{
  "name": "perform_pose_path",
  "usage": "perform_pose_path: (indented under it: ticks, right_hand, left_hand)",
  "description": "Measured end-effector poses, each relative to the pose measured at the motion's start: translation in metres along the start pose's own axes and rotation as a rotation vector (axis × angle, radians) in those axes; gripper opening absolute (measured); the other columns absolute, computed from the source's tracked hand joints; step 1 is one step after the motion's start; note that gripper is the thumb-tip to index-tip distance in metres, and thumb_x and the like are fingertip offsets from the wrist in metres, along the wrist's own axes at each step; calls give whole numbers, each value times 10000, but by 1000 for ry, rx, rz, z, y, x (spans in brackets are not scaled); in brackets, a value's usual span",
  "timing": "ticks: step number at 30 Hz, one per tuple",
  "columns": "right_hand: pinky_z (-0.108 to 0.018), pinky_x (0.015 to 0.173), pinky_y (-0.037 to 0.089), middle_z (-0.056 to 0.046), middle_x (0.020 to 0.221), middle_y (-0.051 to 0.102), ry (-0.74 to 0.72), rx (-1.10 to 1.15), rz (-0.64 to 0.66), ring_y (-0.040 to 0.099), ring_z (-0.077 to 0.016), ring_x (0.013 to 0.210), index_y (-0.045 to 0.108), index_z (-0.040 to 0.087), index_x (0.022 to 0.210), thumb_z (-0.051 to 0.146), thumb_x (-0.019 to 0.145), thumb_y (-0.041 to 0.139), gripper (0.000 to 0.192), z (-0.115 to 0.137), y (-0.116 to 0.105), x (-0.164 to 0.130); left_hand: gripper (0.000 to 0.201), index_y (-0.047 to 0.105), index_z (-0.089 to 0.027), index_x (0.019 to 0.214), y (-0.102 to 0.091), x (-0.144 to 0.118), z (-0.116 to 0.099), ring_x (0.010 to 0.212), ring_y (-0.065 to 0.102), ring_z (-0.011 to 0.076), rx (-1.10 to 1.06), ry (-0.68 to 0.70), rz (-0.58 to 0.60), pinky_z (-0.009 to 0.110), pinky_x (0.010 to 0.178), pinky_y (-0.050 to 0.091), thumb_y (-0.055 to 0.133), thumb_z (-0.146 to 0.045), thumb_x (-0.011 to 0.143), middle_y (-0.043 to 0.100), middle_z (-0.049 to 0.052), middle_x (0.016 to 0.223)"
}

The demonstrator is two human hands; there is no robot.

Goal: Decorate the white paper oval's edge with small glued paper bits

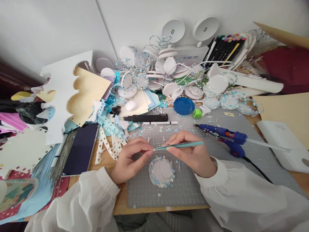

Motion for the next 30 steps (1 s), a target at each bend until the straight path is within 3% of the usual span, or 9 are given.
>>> perform_pose_path:
  ticks: [15, 21, 27, 30]
  right_hand:
    - [-324, 710, 563, -27, 770, 675, 23, 90, -90, 687, -179, 766, 614, 208, 733, 245, 774, 724, 123, -6, -7, 2]
    - [-333, 689, 559, -30, 776, 684, -11, 50, -159, 688, -190, 756, 620, 210, 727, 257, 757, 739, 132, -5, -11, 3]
    - [-327, 697, 538, -39, 788, 690, -159, -121, -211, 671, -183, 773, 625, 211, 749, 163, 782, 699, 94, 8, -14, 2]
    - [-347, 681, 531, -53, 802, 696, -293, -263, -215, 672, -197, 769, 633, 214, 785, 128, 786, 679, 97, 19, -10, 0]
  left_hand:
    - [110, 690, -159, 847, -1, 2, -2, 776, 610, 164, 27, -52, -6, 287, 714, 484, 587, -169, 885, 658, 67, 815]
    - [301, 552, -165, 695, -4, 1, -1, 712, 526, 156, 13, -103, 12, 285, 680, 417, 455, -280, 956, 545, 34, 713]
    - [392, 393, -176, 588, -4, 0, 3, 588, 383, 123, 30, -145, -40, 273, 588, 325, 437, -284, 962, 385, -17, 602]
    - [381, 402, -175, 583, -6, 1, 2, 610, 406, 127, 41, -111, -79, 274, 623, 341, 490, -277, 939, 412, -18, 596]
Point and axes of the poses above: each hand's wrist, its own x-axis towards the middle knuckle, its own y-axis out of the palm, z = x × y, the point moved 5 cm from there along x, towards the middle knuckle
